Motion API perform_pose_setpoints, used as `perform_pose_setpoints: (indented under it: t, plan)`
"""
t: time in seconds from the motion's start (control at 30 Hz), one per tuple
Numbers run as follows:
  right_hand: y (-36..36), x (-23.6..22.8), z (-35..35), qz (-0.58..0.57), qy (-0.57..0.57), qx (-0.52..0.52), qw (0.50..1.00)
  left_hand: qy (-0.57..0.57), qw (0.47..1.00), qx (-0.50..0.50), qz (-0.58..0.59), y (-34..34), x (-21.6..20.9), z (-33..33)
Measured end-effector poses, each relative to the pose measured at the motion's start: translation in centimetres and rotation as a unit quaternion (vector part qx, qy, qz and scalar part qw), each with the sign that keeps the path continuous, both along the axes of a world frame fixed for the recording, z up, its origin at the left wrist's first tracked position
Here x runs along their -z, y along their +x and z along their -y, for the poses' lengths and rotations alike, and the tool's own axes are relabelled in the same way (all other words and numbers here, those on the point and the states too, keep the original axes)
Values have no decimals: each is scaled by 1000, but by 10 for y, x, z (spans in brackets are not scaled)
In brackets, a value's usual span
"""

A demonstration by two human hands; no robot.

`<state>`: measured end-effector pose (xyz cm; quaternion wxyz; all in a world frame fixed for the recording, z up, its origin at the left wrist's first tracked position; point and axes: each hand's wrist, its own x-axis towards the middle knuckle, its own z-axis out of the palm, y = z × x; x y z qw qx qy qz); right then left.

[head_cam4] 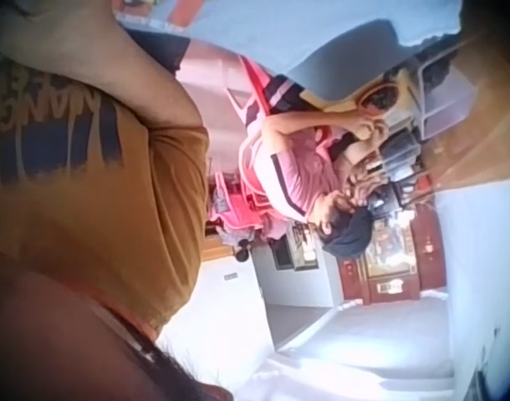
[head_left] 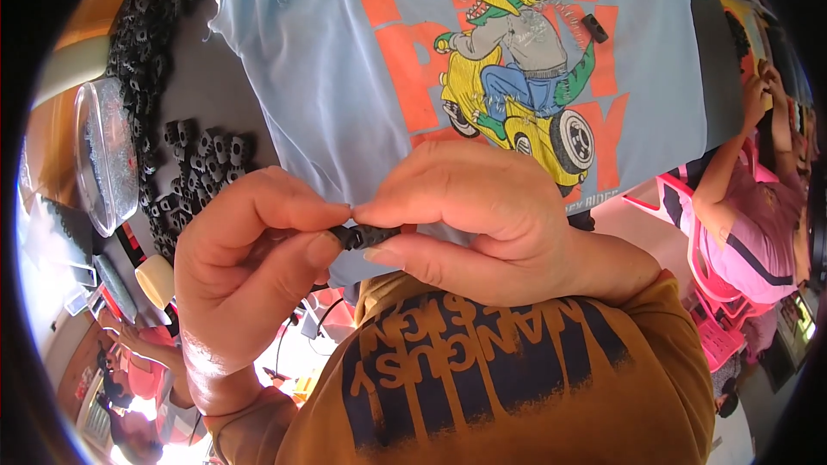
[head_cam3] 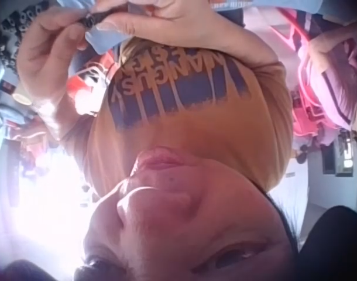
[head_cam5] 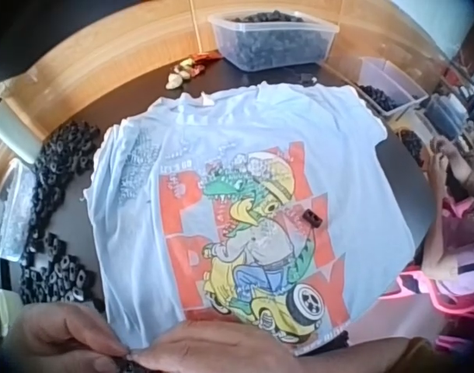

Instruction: Assembling small plastic cord locks by inserting springs into the plastic housings by hand.

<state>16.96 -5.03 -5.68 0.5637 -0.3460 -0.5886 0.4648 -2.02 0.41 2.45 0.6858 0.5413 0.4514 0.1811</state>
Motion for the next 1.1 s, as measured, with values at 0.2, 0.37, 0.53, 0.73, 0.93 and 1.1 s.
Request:
perform_pose_setpoints:
  t: [0.2, 0.37, 0.53, 0.73, 0.93, 1.1]
  plan:
    - [2, 1, 2, 10, -1, 5, 1000, 179, 975, 100, -90, 7, -3, -6]
    - [2, 1, 3, 15, -4, 12, 1000, 392, 888, 198, -137, 16, -3, -8]
    - [4, -1, 3, 8, -15, 21, 1000, 436, 865, 198, -150, 18, -4, -5]
    - [2, -7, 3, -41, -103, 44, 993, 231, 968, -12, -98, 22, 2, 11]
    - [0, -7, 2, -70, -104, 43, 991, 199, 979, -27, -45, 16, 3, 10]
    - [1, -5, 1, -76, -83, 28, 993, 150, 987, 14, -49, 13, -7, 0]
